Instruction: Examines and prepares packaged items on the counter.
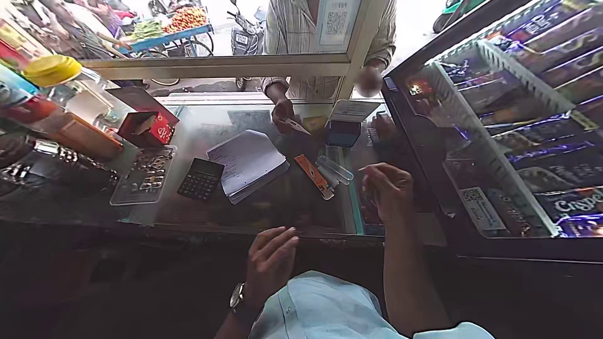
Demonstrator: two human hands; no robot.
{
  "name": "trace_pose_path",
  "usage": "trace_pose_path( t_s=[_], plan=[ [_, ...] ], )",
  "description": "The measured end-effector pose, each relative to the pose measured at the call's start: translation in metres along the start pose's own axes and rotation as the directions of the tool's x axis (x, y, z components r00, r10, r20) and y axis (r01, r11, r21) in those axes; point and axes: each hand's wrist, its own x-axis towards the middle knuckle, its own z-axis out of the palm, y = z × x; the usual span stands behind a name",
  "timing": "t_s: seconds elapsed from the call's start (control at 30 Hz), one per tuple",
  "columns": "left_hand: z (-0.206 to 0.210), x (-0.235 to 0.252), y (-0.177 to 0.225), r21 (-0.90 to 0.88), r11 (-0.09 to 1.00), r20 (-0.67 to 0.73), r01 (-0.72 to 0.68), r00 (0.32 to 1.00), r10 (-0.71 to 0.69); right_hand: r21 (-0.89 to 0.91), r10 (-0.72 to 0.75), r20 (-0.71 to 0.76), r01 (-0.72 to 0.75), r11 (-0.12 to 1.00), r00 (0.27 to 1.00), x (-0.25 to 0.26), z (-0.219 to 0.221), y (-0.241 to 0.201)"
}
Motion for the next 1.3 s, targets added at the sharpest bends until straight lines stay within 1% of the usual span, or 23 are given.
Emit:
trace_pose_path(
  t_s=[0.03, 0.07, 0.1, 0.13, 0.17, 0.2, 0.27, 0.33, 0.4, 0.47, 0.57, 0.7, 0.83, 0.9, 0.93, 0.97, 1.03, 1.07, 1.17, 1.23, 1.3],
  plan=[
    [-0.008, -0.012, -0.006, -0.024, 0.996, -0.021, 0.087, 0.996, -0.088, -0.16, 0.078, -0.014, -0.08, 0.984, 0.997, 0.0, -0.004, 0.02],
    [-0.013, -0.023, -0.01, -0.048, 0.987, -0.039, 0.156, 0.987, -0.158, -0.324, 0.132, -0.031, -0.135, 0.937, 0.991, 0.002, -0.007, 0.041],
    [-0.018, -0.033, -0.011, -0.071, 0.975, -0.05, 0.21, 0.976, -0.213, -0.474, 0.167, -0.032, -0.162, 0.865, 0.985, 0.005, -0.011, 0.061],
    [-0.022, -0.041, -0.011, -0.084, 0.965, -0.051, 0.25, 0.966, -0.255, -0.58, 0.192, -0.031, -0.174, 0.796, 0.981, 0.008, -0.012, 0.076],
    [-0.024, -0.046, -0.01, -0.089, 0.956, -0.045, 0.279, 0.958, -0.284, -0.636, 0.2, -0.032, -0.174, 0.752, 0.979, 0.013, -0.012, 0.086],
    [-0.026, -0.05, -0.008, -0.084, 0.95, -0.038, 0.301, 0.952, -0.305, -0.649, 0.201, -0.036, -0.176, 0.74, 0.979, 0.019, -0.01, 0.09],
    [-0.026, -0.052, -0.005, -0.065, 0.944, -0.025, 0.322, 0.946, -0.325, -0.6, 0.175, -0.065, -0.179, 0.78, 0.982, 0.034, -0.003, 0.093],
    [-0.023, -0.05, -0.002, -0.062, 0.94, -0.015, 0.334, 0.942, -0.336, -0.474, 0.21, -0.085, -0.225, 0.851, 0.974, 0.048, 0.004, 0.092],
    [-0.016, -0.044, 0.0, -0.078, 0.939, -0.015, 0.335, 0.941, -0.337, -0.334, 0.283, -0.043, -0.281, 0.9, 0.958, 0.056, 0.011, 0.089],
    [-0.008, -0.037, 0.001, -0.081, 0.943, -0.013, 0.322, 0.946, -0.324, -0.275, 0.335, 0.007, -0.32, 0.907, 0.942, 0.064, 0.02, 0.086],
    [0.001, -0.031, 0.003, -0.068, 0.948, 0.014, 0.31, 0.951, -0.309, -0.281, 0.349, 0.052, -0.321, 0.904, 0.936, 0.073, 0.027, 0.09],
    [0.013, -0.027, 0.004, -0.065, 0.947, 0.039, 0.314, 0.949, -0.312, -0.3, 0.358, -0.007, -0.343, 0.89, 0.934, 0.076, 0.026, 0.094],
    [0.024, -0.02, 0.007, -0.129, 0.926, 0.033, 0.354, 0.935, -0.353, -0.284, 0.299, -0.025, -0.294, 0.913, 0.954, 0.074, 0.009, 0.102],
    [0.032, -0.013, 0.007, -0.2, 0.903, 0.028, 0.381, 0.923, -0.383, -0.261, 0.332, 0.005, -0.319, 0.911, 0.943, 0.065, -0.003, 0.095],
    [0.036, -0.009, 0.008, -0.255, 0.876, 0.033, 0.409, 0.909, -0.415, -0.211, 0.361, 0.028, -0.348, 0.914, 0.932, 0.057, -0.007, 0.09],
    [0.041, -0.002, 0.009, -0.322, 0.836, 0.043, 0.444, 0.889, -0.456, -0.123, 0.392, 0.049, -0.384, 0.915, 0.919, 0.049, -0.01, 0.085],
    [0.051, 0.017, 0.012, -0.447, 0.717, 0.096, 0.535, 0.826, -0.556, 0.044, 0.429, 0.108, -0.436, 0.899, 0.897, 0.031, -0.01, 0.075],
    [0.058, 0.029, 0.013, -0.491, 0.65, 0.132, 0.58, 0.787, -0.603, 0.082, 0.422, 0.156, -0.438, 0.895, 0.893, 0.021, -0.008, 0.07],
    [0.079, 0.062, 0.015, -0.629, 0.429, 0.234, 0.648, 0.684, -0.691, 0.091, 0.357, 0.277, -0.394, 0.915, 0.892, -0.009, 0.005, 0.058],
    [0.091, 0.076, 0.019, -0.717, 0.284, 0.282, 0.637, 0.637, -0.718, 0.099, 0.308, 0.308, -0.352, 0.931, 0.9, -0.029, 0.019, 0.054],
    [0.099, 0.081, 0.024, -0.766, 0.207, 0.28, 0.609, 0.605, -0.745, 0.116, 0.248, 0.343, -0.303, 0.946, 0.906, -0.047, 0.028, 0.058]
  ],
)
